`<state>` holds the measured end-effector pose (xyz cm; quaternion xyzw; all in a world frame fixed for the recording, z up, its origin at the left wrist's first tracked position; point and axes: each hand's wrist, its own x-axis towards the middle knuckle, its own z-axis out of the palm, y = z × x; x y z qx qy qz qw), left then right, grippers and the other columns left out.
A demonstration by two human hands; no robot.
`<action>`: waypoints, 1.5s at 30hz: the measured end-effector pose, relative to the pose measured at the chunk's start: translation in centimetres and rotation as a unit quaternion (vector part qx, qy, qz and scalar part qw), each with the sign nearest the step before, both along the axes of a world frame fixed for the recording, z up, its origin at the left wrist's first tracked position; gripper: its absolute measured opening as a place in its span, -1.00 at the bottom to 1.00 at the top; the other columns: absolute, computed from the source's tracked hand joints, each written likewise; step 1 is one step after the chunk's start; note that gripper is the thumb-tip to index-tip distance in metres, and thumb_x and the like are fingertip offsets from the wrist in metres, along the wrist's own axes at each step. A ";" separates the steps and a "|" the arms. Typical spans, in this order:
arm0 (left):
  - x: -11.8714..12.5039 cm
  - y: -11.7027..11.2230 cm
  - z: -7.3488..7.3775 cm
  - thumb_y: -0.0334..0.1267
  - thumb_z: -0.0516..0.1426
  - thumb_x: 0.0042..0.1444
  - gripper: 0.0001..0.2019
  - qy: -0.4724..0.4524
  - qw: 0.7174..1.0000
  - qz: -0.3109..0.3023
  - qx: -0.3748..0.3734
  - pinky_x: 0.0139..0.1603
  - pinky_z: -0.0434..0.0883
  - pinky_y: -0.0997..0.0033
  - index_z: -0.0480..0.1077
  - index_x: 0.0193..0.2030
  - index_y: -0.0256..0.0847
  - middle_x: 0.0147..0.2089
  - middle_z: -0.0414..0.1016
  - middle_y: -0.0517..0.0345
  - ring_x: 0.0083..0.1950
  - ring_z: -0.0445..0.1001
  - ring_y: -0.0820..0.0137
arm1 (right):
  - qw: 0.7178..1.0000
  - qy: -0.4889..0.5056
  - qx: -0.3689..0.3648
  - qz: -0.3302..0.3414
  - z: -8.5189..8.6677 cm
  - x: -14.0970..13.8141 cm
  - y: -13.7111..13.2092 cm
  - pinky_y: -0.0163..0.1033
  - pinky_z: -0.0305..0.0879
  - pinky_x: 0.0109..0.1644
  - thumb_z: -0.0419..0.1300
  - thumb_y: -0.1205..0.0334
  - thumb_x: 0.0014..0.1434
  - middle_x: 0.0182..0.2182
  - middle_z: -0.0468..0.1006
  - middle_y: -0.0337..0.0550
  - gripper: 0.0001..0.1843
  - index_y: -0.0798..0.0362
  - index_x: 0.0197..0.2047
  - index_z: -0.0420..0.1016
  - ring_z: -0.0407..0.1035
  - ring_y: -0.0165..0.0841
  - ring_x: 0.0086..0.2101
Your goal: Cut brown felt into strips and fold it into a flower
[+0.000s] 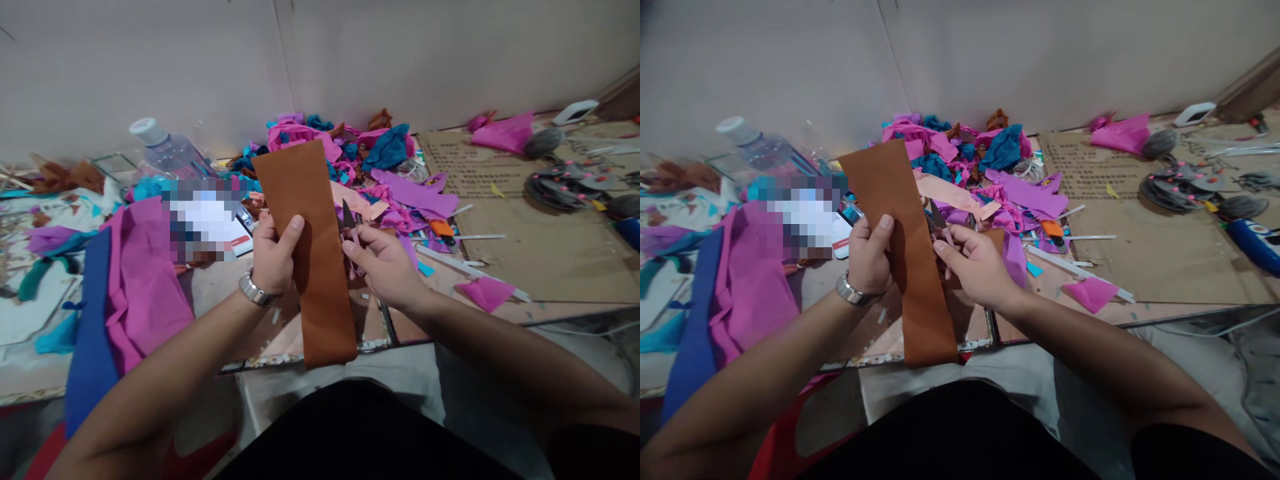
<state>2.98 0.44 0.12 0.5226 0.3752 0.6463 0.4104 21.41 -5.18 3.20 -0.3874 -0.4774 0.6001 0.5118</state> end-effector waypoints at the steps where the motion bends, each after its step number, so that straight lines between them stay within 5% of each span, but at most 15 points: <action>1: 0.0 0.0 0.0 0.07 0.34 0.15 -0.63 0.005 1.000 0.007 -0.001 0.12 0.57 0.27 0.59 -0.04 -0.13 0.04 0.63 0.04 0.03 0.61 0.28 | 1.000 0.002 -0.005 -0.001 0.1 0.0 0.0 -0.38 0.22 -0.43 0.35 0.01 0.24 -0.41 0.42 -0.32 -0.73 0.03 -0.16 0.54 0.23 -0.51 -0.49; 11: -0.2 -0.5 0.8 0.03 0.38 0.10 -0.68 0.084 0.992 0.091 0.038 -0.18 0.55 0.38 0.58 -0.22 -0.18 -0.23 0.60 0.14 -0.25 0.57 0.37 | 0.999 0.003 -0.037 -0.026 0.0 0.1 0.1 -0.38 0.28 -0.46 0.45 0.04 0.14 -0.43 0.48 -0.29 -0.70 0.05 -0.17 0.61 0.28 -0.51 -0.48; 18: -0.5 -0.2 0.7 0.07 0.38 0.09 -0.62 0.089 0.993 0.059 0.054 -0.06 0.54 0.35 0.57 -0.14 -0.20 -0.14 0.60 0.10 -0.15 0.57 0.35 | 0.999 0.013 -0.038 -0.027 0.3 0.2 0.1 -0.35 0.38 -0.40 0.49 0.02 0.09 -0.36 0.56 -0.24 -0.67 0.06 -0.21 0.60 0.38 -0.47 -0.44; 28: -0.9 -0.2 1.3 0.00 0.40 0.05 -0.66 0.128 0.988 0.062 0.053 -0.22 0.53 0.38 0.56 -0.15 -0.18 -0.24 0.58 0.17 -0.29 0.51 0.39 | 1.000 0.010 -0.025 -0.002 0.5 0.9 0.5 -0.40 0.04 -0.60 0.44 -0.06 0.17 -0.52 0.44 -0.34 -0.65 0.05 -0.20 0.58 0.14 -0.56 -0.61; 33: -1.0 -0.2 0.8 0.00 0.41 0.03 -0.66 0.130 0.988 0.064 0.054 -0.28 0.48 0.42 0.55 -0.21 -0.19 -0.29 0.51 0.20 -0.32 0.47 0.43 | 0.999 0.032 -0.017 0.012 0.7 0.4 0.3 -0.38 0.11 -0.51 0.32 -0.07 0.30 -0.44 0.45 -0.31 -0.69 0.00 -0.22 0.47 0.25 -0.52 -0.53; 39: -0.1 -0.5 1.1 0.01 0.46 -0.03 -0.49 0.105 0.991 0.040 0.077 -0.03 0.55 0.33 0.46 -0.01 -0.14 -0.06 0.54 0.11 -0.05 0.56 0.31 | 0.996 0.068 -0.057 -0.020 -0.6 -0.2 0.0 -0.35 0.11 -0.47 0.24 -0.23 0.31 -0.46 0.35 -0.33 -0.60 -0.05 -0.19 0.43 0.17 -0.47 -0.51; 45: 0.6 -0.7 1.7 -0.01 0.51 -0.11 -0.24 0.012 0.999 -0.045 -0.001 0.18 0.56 0.20 0.32 0.21 -0.01 0.28 0.46 0.00 0.22 0.55 0.15 | 0.979 0.161 -0.120 -0.033 -0.4 -0.5 0.2 -0.21 0.40 -0.24 0.28 -0.24 0.28 -0.31 0.56 -0.19 -0.56 -0.01 -0.14 0.49 0.40 -0.35 -0.33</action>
